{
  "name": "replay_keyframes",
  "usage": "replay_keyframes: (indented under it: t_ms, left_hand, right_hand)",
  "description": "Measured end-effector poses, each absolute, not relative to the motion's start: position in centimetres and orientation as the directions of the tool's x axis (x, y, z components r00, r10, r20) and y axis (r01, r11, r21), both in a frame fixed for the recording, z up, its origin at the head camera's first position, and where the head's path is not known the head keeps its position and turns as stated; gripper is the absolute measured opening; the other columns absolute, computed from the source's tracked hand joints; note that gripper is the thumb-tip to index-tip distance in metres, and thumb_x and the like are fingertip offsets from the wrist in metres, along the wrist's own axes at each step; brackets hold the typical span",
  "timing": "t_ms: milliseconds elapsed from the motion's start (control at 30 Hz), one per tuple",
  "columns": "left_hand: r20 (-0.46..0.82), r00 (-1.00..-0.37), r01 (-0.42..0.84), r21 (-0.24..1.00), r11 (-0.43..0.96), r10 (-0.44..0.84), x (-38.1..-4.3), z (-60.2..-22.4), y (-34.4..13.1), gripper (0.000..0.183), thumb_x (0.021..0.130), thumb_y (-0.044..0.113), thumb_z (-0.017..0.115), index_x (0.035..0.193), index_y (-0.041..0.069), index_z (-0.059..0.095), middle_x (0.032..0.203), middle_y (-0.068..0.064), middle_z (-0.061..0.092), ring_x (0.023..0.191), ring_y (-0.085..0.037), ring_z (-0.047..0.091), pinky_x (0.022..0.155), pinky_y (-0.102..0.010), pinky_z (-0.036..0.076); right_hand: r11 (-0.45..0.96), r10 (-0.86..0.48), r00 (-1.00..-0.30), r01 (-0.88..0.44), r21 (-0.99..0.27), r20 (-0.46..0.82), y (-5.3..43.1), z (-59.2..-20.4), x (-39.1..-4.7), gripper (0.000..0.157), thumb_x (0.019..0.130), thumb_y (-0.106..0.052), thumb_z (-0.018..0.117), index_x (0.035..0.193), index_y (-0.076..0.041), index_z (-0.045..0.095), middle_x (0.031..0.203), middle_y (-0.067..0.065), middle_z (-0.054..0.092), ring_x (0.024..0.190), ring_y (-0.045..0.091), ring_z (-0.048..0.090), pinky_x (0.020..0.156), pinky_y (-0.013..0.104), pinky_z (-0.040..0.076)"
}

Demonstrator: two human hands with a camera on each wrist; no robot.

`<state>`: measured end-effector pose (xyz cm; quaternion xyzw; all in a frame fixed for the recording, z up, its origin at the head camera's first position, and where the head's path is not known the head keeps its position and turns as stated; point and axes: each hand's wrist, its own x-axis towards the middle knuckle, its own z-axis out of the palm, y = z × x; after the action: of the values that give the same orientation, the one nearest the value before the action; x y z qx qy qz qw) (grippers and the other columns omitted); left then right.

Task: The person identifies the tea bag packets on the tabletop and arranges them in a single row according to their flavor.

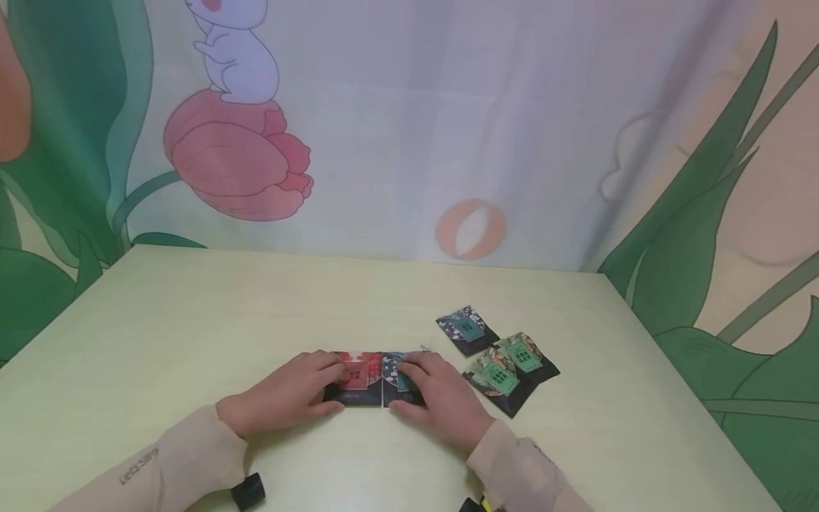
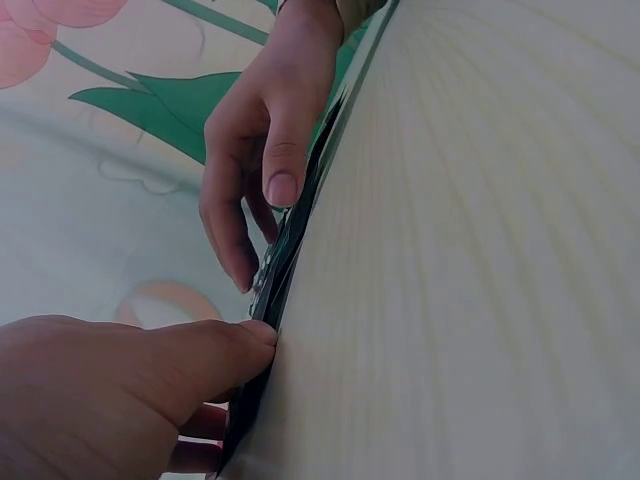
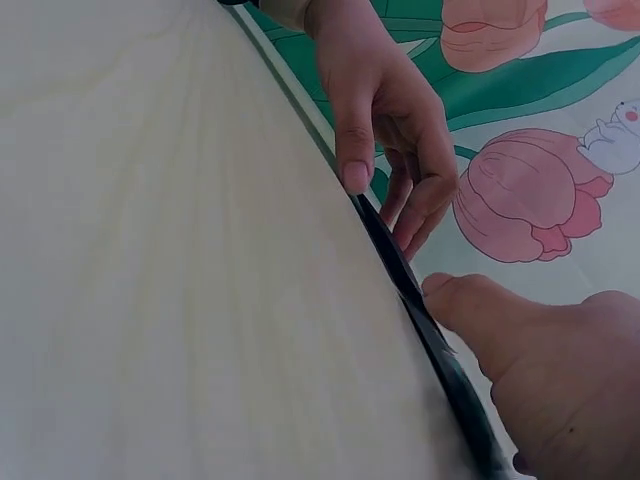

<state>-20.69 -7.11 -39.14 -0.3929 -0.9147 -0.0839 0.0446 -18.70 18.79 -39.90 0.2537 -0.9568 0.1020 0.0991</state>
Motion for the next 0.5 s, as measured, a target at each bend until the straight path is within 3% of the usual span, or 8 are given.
replay_keyframes:
  t_ms: [300,500]
  left_hand:
    - [0.123,-0.695,0.719,0.115,0.686,0.708,-20.6,-39.4,-7.0,0.047,0.082,0.046,0.059,0.118,0.015,0.054,0.119,-0.001,0.054,0.109,-0.016,0.050,0.096,-0.036,0.041]
    - [0.125,-0.700,0.714,0.115,0.690,0.703,-20.7,-39.2,-7.2,0.049,0.083,0.047,0.058,0.122,0.017,0.052,0.120,0.000,0.054,0.111,-0.016,0.049,0.097,-0.035,0.040]
  right_hand:
    - [0.866,-0.424,-0.869,-0.472,-0.168,0.255,22.0,-38.1,-20.4,0.054,0.082,-0.045,0.060,0.126,-0.014,0.052,0.133,0.008,0.047,0.124,0.027,0.041,0.100,0.046,0.038]
    - [0.894,-0.389,-0.899,-0.421,-0.155,0.199,24.9,-37.2,-22.8,0.054,0.084,-0.040,0.059,0.128,-0.010,0.050,0.132,0.014,0.046,0.123,0.033,0.041,0.098,0.049,0.038]
